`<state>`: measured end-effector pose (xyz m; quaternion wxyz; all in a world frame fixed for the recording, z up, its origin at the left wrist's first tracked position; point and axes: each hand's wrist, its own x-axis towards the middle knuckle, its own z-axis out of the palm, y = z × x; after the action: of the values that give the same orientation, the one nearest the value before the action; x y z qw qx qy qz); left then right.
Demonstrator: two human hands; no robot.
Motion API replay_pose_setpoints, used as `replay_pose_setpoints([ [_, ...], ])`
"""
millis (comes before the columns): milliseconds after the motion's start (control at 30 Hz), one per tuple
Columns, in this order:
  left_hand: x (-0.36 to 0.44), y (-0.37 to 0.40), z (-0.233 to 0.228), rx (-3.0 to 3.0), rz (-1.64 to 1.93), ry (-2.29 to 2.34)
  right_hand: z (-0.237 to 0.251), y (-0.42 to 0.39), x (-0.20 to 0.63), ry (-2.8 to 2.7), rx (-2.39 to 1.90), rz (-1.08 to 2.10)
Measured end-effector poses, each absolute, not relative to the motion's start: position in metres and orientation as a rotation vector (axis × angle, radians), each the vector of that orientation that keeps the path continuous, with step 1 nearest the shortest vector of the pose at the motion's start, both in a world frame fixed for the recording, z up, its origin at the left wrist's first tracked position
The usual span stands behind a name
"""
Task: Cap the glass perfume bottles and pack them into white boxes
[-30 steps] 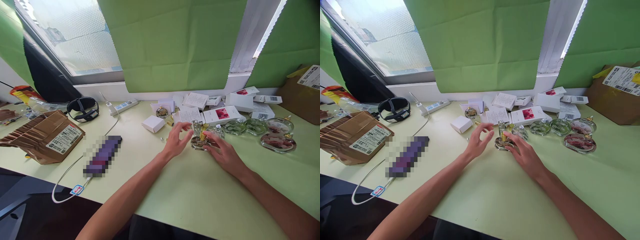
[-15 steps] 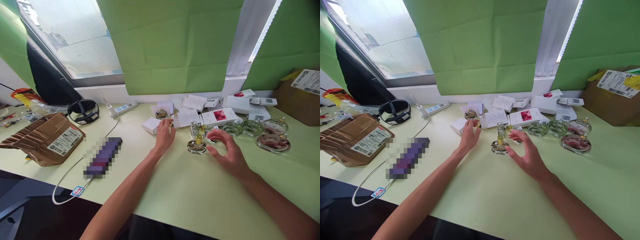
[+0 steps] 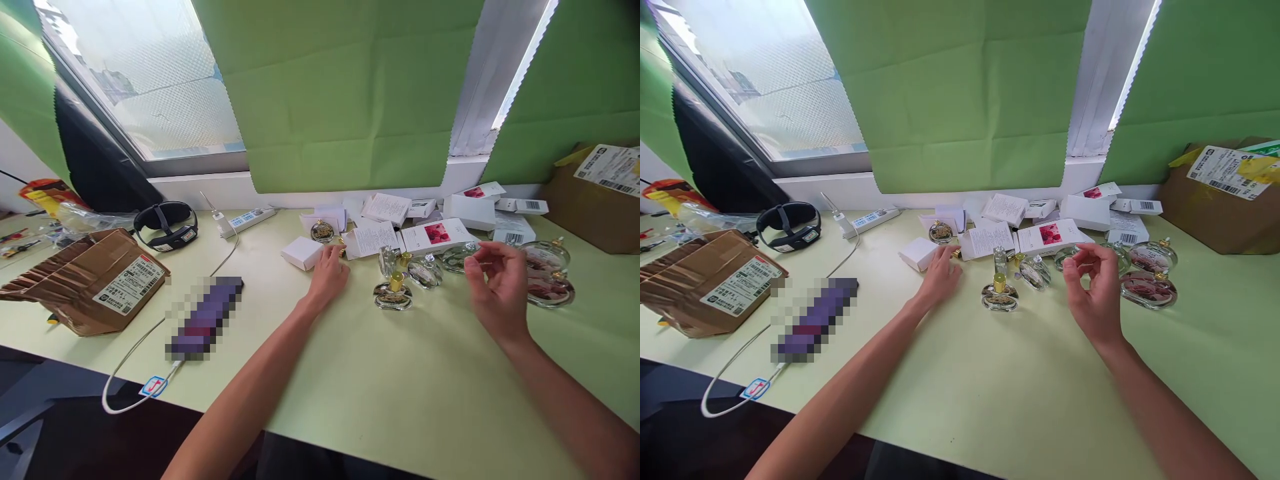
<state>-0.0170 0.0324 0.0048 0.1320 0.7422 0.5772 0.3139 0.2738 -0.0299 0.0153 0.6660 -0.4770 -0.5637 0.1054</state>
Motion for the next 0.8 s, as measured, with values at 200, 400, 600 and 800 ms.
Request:
replay_pose_setpoints([
  [200,-0.017,0.034,0.007,2.135,0.96,1.688,0.01,-0.018,0.293,-1.189,-1.146,0.207],
  [400,-0.014,0.031,0.01,2.148,0.988,1.711,0.009,-0.014,0.3,-1.144,-1.138,0.219],
  [600,-0.031,0.037,0.024,1.963,1.218,2.166,0.014,-0.034,0.276,-1.398,-1.072,0.328],
  [800,-0.059,0.055,0.018,1.648,1.034,2.341,0.012,-0.054,0.251,-1.833,-1.168,0.557],
])
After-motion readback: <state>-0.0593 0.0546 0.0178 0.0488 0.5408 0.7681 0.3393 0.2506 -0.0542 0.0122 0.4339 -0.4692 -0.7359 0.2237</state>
